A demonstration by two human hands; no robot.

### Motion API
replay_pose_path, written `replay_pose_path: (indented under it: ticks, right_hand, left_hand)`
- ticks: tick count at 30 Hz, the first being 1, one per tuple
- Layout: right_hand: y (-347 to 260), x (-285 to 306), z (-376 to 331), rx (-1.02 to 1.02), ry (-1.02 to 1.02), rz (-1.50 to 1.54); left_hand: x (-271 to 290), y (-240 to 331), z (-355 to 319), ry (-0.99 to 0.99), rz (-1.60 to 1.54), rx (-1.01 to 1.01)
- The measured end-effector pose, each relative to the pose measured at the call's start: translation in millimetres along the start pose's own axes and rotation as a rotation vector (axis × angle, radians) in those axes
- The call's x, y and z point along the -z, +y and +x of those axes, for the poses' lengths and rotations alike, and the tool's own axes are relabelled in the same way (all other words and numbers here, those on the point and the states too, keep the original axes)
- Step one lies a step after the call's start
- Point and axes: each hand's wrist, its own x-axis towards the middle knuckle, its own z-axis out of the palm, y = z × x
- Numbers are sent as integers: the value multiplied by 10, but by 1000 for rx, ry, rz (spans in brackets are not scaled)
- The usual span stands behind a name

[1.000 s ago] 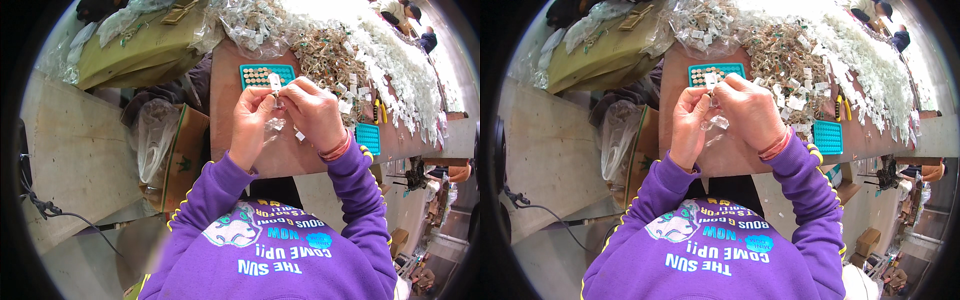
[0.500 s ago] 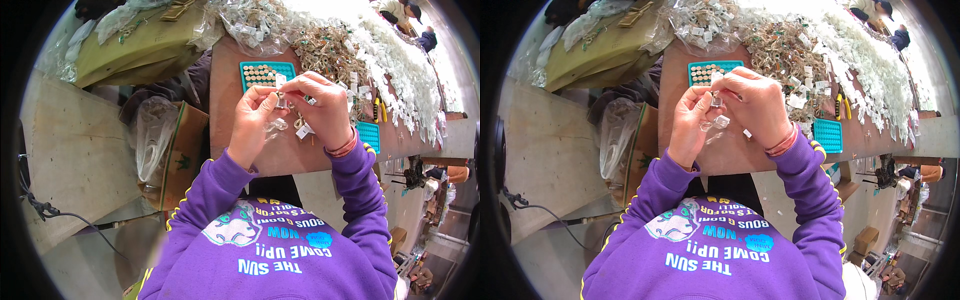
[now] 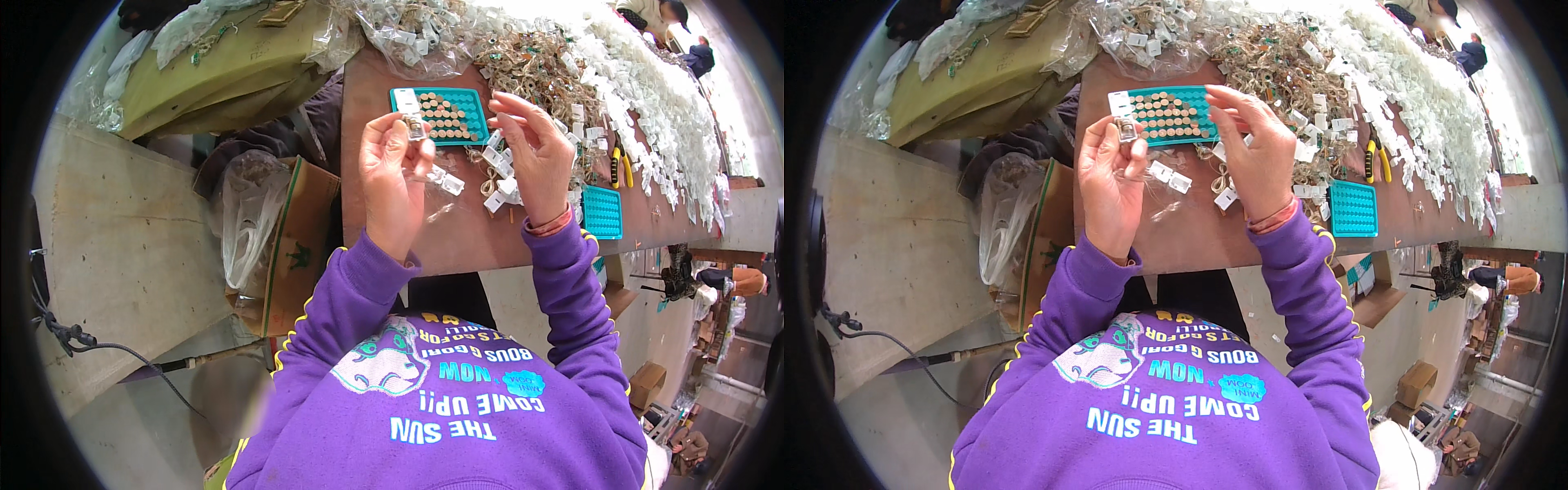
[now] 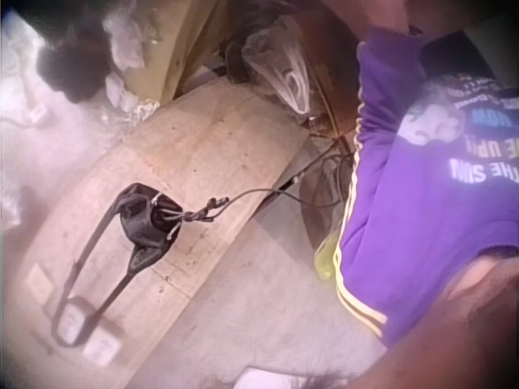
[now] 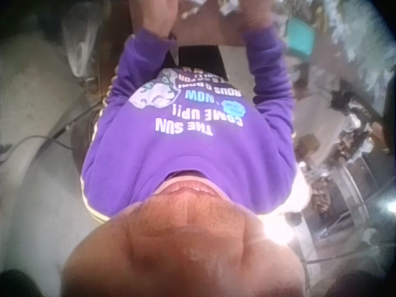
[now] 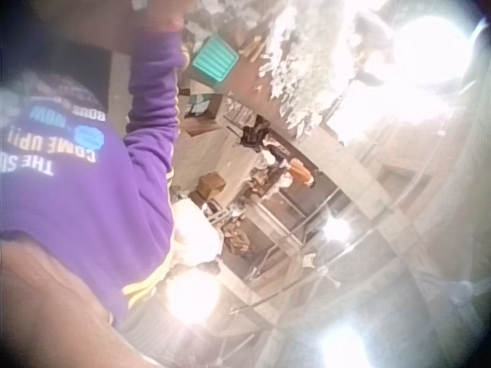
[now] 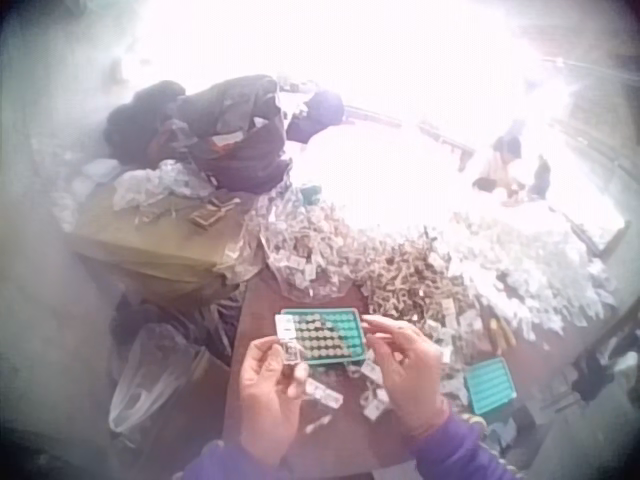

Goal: The person repeatedly picks small white plastic housings and wires from a table, inserts a small round component into each housing, and places the assembled units into a blue tray. The person works one at a time, handling each unit with both hands and occasionally adjusting the wire before insertion.

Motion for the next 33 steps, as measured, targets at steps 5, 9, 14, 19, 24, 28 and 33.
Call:
replay_pose_path:
  ticks: [5, 9, 14, 19, 24, 28, 33]
  right_hand:
    - [300, 79, -29, 299, -131, -596]
    - [492, -42, -19, 407, -208, -775]
    - [578, -99, -25, 365, -291, -857]
    - [412, -64, 51, 349, -209, -740]
    - [0, -21, 44, 177, -65, -173]
    - [-185, -109, -16, 164, -100, -88]
    - [-179, -116, -5, 77, -187, -45]
  left_hand:
    - [1, 4, -8, 78, 10, -29]
    - [4, 5, 2, 62, 15, -32]
    - [12, 1, 7, 118, 13, 4]
    - [29, -45, 35, -34, 1, 117]
    - [21, -71, 4, -113, 193, 212]
    - [-5, -70, -18, -142, 198, 197]
    - [3, -61, -23, -135, 211, 174]
